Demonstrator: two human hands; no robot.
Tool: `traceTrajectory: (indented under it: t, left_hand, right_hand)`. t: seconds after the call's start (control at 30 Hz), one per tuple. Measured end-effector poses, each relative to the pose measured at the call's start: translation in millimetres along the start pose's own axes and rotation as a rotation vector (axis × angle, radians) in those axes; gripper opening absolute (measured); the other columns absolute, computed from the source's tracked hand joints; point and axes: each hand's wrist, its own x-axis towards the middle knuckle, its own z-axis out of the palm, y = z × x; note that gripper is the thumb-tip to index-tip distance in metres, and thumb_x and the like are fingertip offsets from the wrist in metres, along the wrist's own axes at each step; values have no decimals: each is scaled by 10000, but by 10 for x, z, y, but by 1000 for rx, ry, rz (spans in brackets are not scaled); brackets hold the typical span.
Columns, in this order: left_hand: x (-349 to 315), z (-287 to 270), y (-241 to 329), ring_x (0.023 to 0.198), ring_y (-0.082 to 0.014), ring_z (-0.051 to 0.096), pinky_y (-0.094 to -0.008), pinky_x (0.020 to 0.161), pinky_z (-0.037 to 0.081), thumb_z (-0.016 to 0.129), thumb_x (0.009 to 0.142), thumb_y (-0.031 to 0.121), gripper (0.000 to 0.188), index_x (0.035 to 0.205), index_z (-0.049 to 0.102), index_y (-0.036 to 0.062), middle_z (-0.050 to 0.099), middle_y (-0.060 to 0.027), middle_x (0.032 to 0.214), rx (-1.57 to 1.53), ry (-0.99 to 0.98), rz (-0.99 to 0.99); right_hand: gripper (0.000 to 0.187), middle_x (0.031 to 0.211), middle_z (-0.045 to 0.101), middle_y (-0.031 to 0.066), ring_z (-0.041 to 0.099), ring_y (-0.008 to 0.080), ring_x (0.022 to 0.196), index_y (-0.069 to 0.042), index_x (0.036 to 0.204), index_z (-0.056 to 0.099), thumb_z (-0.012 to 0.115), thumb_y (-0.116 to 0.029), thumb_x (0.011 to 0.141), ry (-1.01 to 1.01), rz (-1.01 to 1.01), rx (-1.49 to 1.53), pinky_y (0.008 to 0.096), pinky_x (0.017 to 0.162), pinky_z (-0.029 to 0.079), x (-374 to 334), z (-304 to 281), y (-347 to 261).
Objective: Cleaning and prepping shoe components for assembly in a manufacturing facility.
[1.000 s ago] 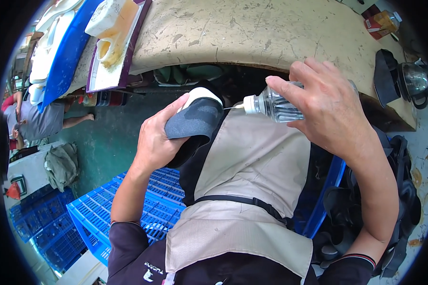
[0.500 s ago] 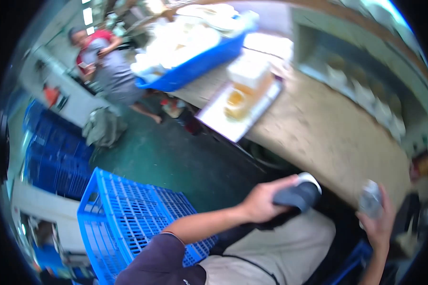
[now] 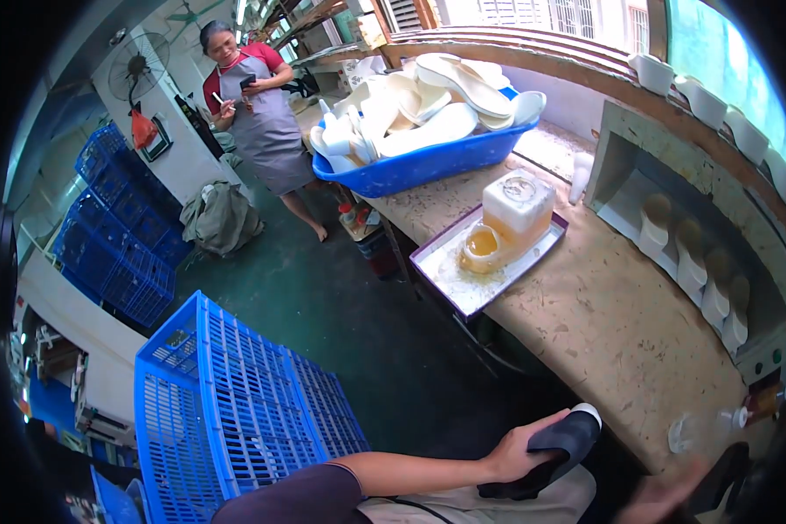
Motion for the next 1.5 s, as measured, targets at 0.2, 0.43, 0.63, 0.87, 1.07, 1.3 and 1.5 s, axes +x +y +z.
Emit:
traceTrajectory:
  t: [0.2,0.43,0.63,0.87,1.07,1.3,1.5]
  left_hand:
    - [-98,515,-651,1357,-246,518,-312,1126,411,634,873,27,677,1517,427,28,514,-146,1504,8,20,52]
    - [50,568,-918,1303,-308,569,-358,1078,471,733,752,-64,725,1438,500,-27,537,-210,1456,-85,35,79]
    - [274,784,-832,1238,-351,618,-355,996,532,719,681,-91,676,1341,575,-72,552,-251,1427,447,-119,501]
    - [88,627,-903,1126,-339,682,-355,920,567,723,667,-88,660,1314,601,-49,629,-232,1337,604,-245,617]
    - [233,587,-1166,1132,-330,686,-341,925,566,730,668,-85,645,1302,616,-52,646,-215,1325,622,-305,615]
    - [265,834,-1495,1076,-304,715,-317,906,575,722,710,-95,549,1254,658,-49,685,-194,1270,643,-309,669]
    - [69,1193,-1710,946,-286,753,-294,802,601,737,707,-117,349,1051,736,-54,748,-180,1100,358,-31,639]
  right_hand:
    - [778,1482,459,251,485,397,1343,30,1513,361,599,-37,776,-542,-208,-817,413,1137,375,-1134,734,-31]
    - [687,1312,635,196,645,344,1138,29,1356,584,490,124,682,-590,-301,-841,353,972,508,-717,372,407]
    - [689,1302,647,202,667,343,1100,36,1327,608,515,145,653,-666,-330,-905,344,927,536,-534,-57,445]
    - [600,1229,693,183,707,313,1005,46,1229,671,575,143,645,-777,-414,-889,324,869,565,-609,-302,445]
    - [479,1170,717,154,723,277,909,18,1144,715,708,82,669,-639,-581,-823,327,788,583,-607,-442,888]
    - [432,1063,732,121,695,229,786,-11,1126,732,818,-24,702,-570,-709,-851,297,688,562,-658,-752,1203]
    - [289,850,667,79,560,167,631,-31,1042,771,823,-65,759,-463,-541,-780,255,551,452,-729,-807,1105]
